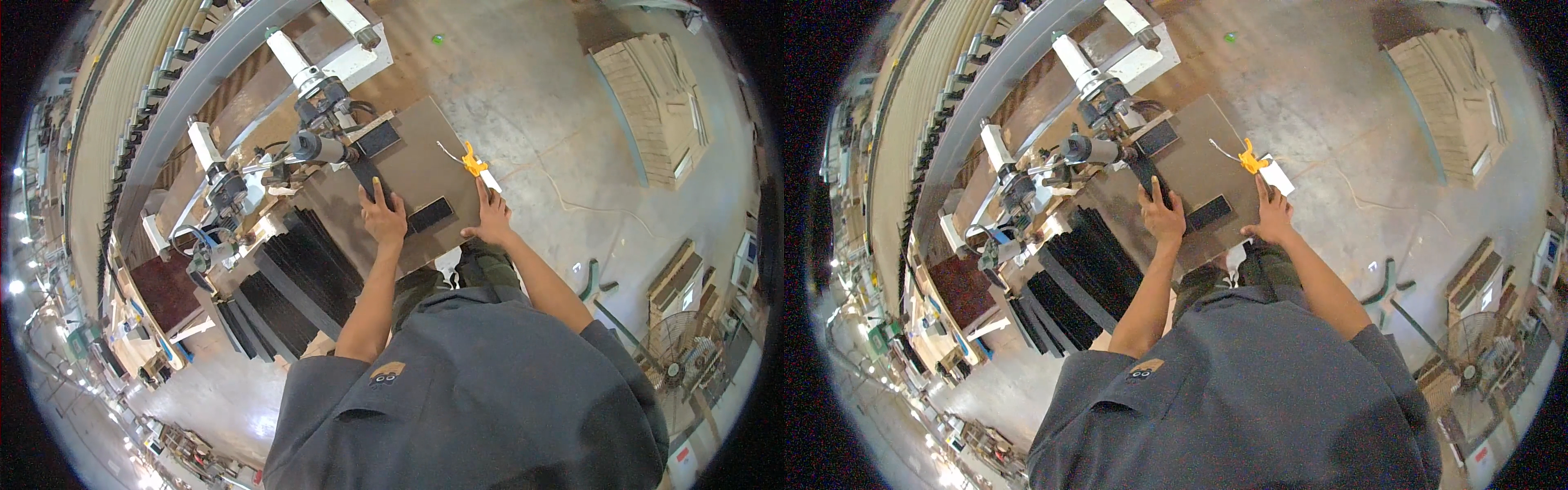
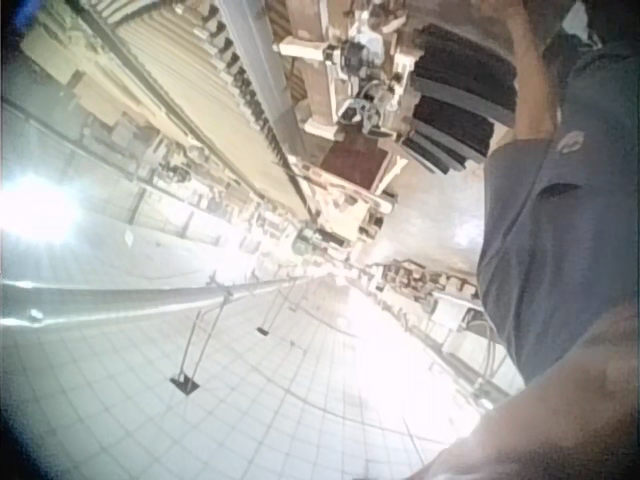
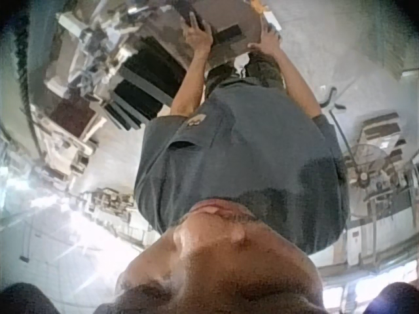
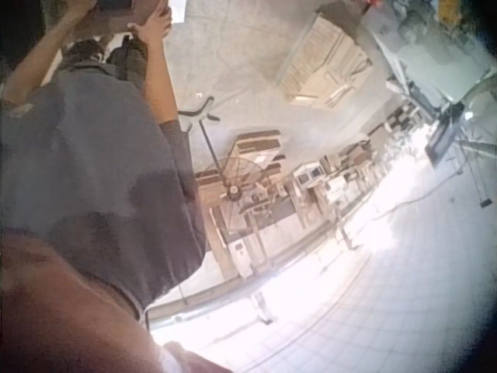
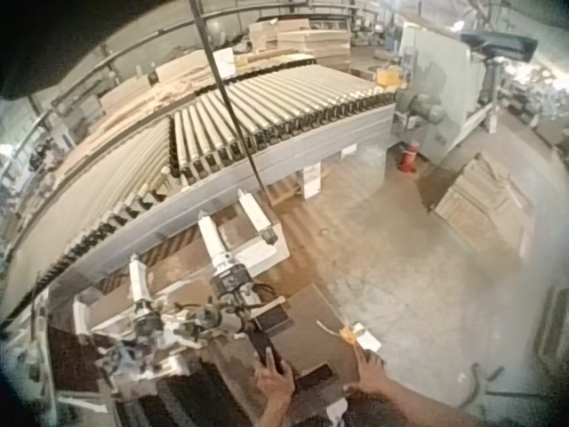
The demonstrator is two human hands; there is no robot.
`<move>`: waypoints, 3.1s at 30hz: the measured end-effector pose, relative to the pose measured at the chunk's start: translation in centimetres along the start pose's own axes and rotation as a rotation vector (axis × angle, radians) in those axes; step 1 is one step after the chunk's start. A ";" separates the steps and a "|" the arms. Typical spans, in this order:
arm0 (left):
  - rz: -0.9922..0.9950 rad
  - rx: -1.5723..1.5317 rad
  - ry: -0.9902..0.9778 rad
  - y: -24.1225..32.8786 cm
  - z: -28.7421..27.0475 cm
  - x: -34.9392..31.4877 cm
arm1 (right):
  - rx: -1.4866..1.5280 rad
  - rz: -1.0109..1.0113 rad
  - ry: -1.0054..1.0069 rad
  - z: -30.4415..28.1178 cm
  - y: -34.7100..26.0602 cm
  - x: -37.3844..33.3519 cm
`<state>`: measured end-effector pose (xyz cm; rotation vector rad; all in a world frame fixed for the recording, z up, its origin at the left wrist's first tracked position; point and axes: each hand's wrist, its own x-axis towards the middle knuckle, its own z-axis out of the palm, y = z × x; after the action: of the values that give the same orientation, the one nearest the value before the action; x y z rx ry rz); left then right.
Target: The person takes black foam blocks one at a time from a stack, places them on a metal guide on a work table, and presses them down with their hands.
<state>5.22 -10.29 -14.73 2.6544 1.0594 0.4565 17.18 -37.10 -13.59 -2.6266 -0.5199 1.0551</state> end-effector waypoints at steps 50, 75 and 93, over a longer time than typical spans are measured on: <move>-0.047 -0.063 -0.087 -0.3 -0.5 0.4 | 0.056 0.020 0.019 -1.6 -1.7 -1.0; 1.140 0.562 -0.520 -6.2 -7.5 8.9 | 0.021 -0.029 0.049 -0.5 0.0 -0.1; -0.442 -0.066 -0.079 0.8 -5.7 -1.5 | 0.056 -0.084 0.077 0.1 0.5 -0.3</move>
<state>2.53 -11.32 -9.50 2.2644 1.5199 0.2851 16.98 -37.63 -13.66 -2.5615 -0.5693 0.9259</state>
